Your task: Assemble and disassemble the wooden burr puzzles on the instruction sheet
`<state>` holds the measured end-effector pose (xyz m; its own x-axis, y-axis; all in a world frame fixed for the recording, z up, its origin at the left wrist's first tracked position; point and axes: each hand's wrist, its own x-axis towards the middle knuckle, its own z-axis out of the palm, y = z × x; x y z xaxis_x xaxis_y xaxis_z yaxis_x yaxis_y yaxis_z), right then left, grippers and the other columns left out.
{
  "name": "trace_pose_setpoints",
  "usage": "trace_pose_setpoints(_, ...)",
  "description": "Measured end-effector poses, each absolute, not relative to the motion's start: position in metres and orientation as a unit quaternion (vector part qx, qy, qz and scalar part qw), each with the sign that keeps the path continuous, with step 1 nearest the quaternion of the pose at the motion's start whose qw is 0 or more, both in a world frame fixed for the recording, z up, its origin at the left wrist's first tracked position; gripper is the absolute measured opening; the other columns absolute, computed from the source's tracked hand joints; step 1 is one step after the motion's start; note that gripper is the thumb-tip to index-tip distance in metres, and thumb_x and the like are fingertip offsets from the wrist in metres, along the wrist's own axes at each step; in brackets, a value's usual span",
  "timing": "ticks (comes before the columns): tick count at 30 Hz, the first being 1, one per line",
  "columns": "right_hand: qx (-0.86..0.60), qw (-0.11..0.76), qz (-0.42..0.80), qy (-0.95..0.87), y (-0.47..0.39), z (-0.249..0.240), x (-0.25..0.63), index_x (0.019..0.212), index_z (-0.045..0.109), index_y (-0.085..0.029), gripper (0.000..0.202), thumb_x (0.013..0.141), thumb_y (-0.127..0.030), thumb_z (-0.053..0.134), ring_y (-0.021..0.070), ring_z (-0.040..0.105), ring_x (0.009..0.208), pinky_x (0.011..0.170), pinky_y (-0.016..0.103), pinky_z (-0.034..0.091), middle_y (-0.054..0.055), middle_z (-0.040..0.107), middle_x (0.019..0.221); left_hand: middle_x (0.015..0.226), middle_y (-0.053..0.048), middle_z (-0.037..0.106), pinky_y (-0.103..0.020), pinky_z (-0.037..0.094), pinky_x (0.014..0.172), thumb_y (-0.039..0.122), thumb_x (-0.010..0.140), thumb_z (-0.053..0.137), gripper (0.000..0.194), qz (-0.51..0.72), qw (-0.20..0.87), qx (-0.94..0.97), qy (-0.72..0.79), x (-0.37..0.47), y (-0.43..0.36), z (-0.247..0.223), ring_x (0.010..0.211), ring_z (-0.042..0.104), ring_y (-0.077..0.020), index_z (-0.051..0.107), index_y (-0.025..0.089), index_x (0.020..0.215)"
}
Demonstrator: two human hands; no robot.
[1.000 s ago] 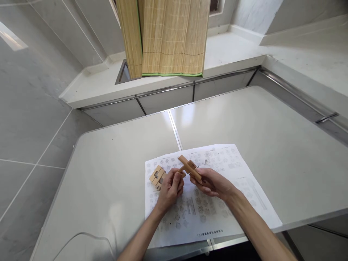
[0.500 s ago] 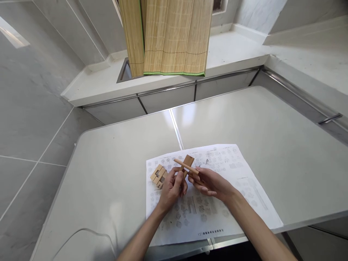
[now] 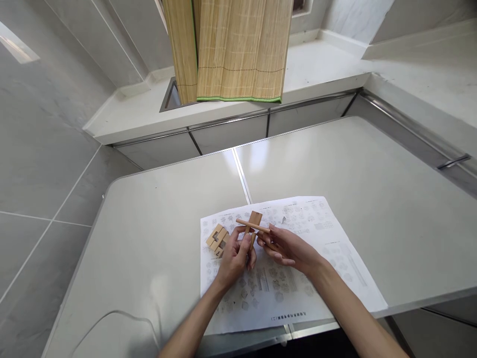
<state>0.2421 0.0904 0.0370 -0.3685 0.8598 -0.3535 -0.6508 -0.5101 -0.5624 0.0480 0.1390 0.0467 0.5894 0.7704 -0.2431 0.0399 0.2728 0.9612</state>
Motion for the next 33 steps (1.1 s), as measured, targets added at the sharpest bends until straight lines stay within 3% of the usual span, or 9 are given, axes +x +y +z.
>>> trace_pose_setpoints(20, -0.324, 0.469, 0.809, -0.148, 0.092, 0.040, 0.242, 0.083, 0.061, -0.017, 0.046, 0.093, -0.060, 0.074, 0.0046, 0.041, 0.051, 0.032, 0.013, 0.023, 0.003, 0.062, 0.089, 0.049, 0.012, 0.052, -0.020, 0.033, 0.044, 0.064, 0.101, 0.057, 0.048, 0.272, 0.715, 0.528, 0.368, 0.048, 0.138, 0.046, 0.037, 0.040, -0.0088, 0.051, 0.019, 0.118)
trace_pose_setpoints(23, -0.350, 0.476, 0.788, -0.170, 0.091, 0.042, 0.243, 0.090, 0.065, -0.018, 0.044, 0.096, -0.061, 0.071, 0.0043, 0.041, 0.050, 0.033, 0.014, 0.020, 0.003, 0.063, 0.091, 0.050, 0.011, 0.053, -0.020, 0.035, 0.044, 0.063, 0.103, 0.055, 0.047, 0.282, 0.721, 0.517, 0.365, 0.047, 0.139, 0.045, 0.037, 0.040, -0.0088, 0.051, 0.020, 0.119)
trace_pose_setpoints(26, -0.381, 0.493, 0.761, -0.181, 0.090, 0.045, 0.246, 0.114, 0.067, -0.023, 0.034, 0.098, -0.053, 0.070, 0.0055, 0.041, 0.050, 0.035, 0.016, 0.020, 0.002, 0.065, 0.092, 0.051, 0.011, 0.053, -0.020, 0.036, 0.044, 0.061, 0.105, 0.052, 0.041, 0.295, 0.728, 0.504, 0.360, 0.046, 0.141, 0.044, 0.037, 0.040, -0.0088, 0.050, 0.021, 0.118)
trace_pose_setpoints(29, -0.403, 0.514, 0.735, -0.181, 0.090, 0.048, 0.248, 0.133, 0.062, -0.029, 0.042, 0.097, -0.046, 0.073, 0.0072, 0.043, 0.050, 0.038, 0.018, 0.024, 0.001, 0.068, 0.091, 0.054, 0.009, 0.054, -0.020, 0.038, 0.043, 0.058, 0.106, 0.051, 0.038, 0.301, 0.735, 0.493, 0.354, 0.045, 0.142, 0.044, 0.038, 0.043, -0.0094, 0.050, 0.022, 0.116)
trace_pose_setpoints(33, -0.412, 0.529, 0.714, -0.204, 0.092, 0.046, 0.247, 0.095, 0.068, -0.018, 0.039, 0.098, -0.056, 0.070, 0.0044, 0.032, 0.040, 0.039, 0.021, 0.026, -0.002, 0.061, 0.066, 0.058, 0.008, 0.056, -0.020, 0.039, 0.043, 0.055, 0.106, 0.053, 0.033, 0.306, 0.743, 0.483, 0.349, 0.044, 0.142, 0.043, 0.040, 0.045, -0.0089, 0.051, 0.022, 0.108)
